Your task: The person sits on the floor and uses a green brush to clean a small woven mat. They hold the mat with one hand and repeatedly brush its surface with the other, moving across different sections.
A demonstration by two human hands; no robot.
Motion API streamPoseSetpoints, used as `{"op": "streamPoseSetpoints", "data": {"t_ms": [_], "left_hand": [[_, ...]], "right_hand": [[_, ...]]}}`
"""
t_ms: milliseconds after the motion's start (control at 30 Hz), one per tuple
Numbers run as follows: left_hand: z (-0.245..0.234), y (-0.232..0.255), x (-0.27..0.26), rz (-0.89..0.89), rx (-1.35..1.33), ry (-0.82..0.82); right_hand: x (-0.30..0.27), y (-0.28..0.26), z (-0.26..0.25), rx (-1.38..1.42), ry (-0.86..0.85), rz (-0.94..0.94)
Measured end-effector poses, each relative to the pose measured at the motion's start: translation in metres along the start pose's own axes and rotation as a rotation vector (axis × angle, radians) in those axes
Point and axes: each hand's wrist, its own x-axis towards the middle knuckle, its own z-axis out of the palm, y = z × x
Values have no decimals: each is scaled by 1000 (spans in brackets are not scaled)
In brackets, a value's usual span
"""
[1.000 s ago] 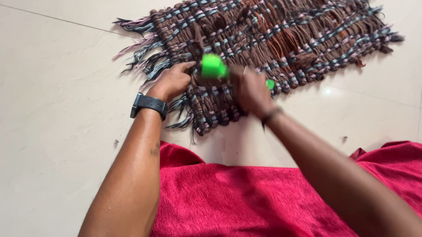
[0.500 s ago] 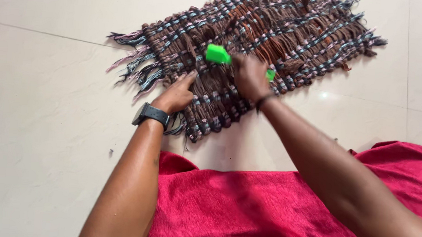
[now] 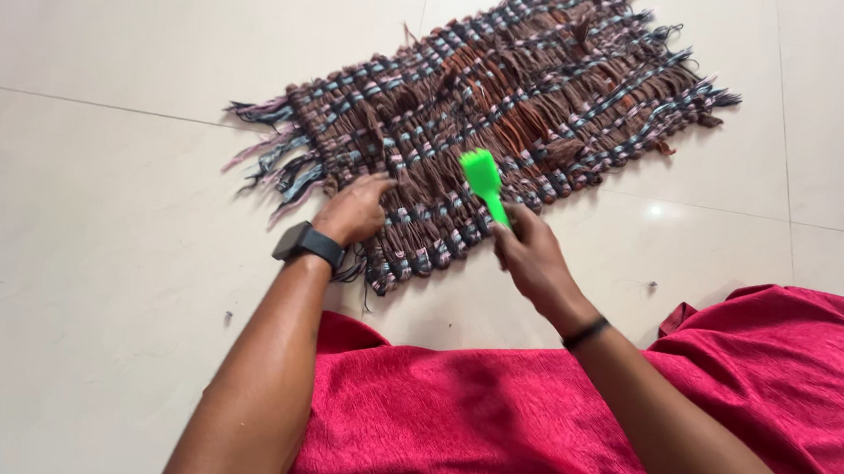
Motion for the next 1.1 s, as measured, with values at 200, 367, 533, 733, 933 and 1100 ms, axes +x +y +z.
{"op": "streamPoseSetpoints", "data": {"t_ms": [200,367,533,733,933,1100], "left_hand": [[17,-23,-6,-57,48,-83],[52,-54,15,-49,147,-12],[50,-44,28,-96,249,-76],[32,55,1,-218,268,-78],[-52,150,-91,-21,-1019,345],[-89,254,-168,254,-1302,629]], "right_hand": [[9,59,43,69,-311,189],[3,112,-57,272,87,248],[-38,96,-78,380,228,275],[-64,15,-61,408,-54,96],[-98,-69,-84,855,-378,111],[-141,-98,-82,1160,-667,185]]}}
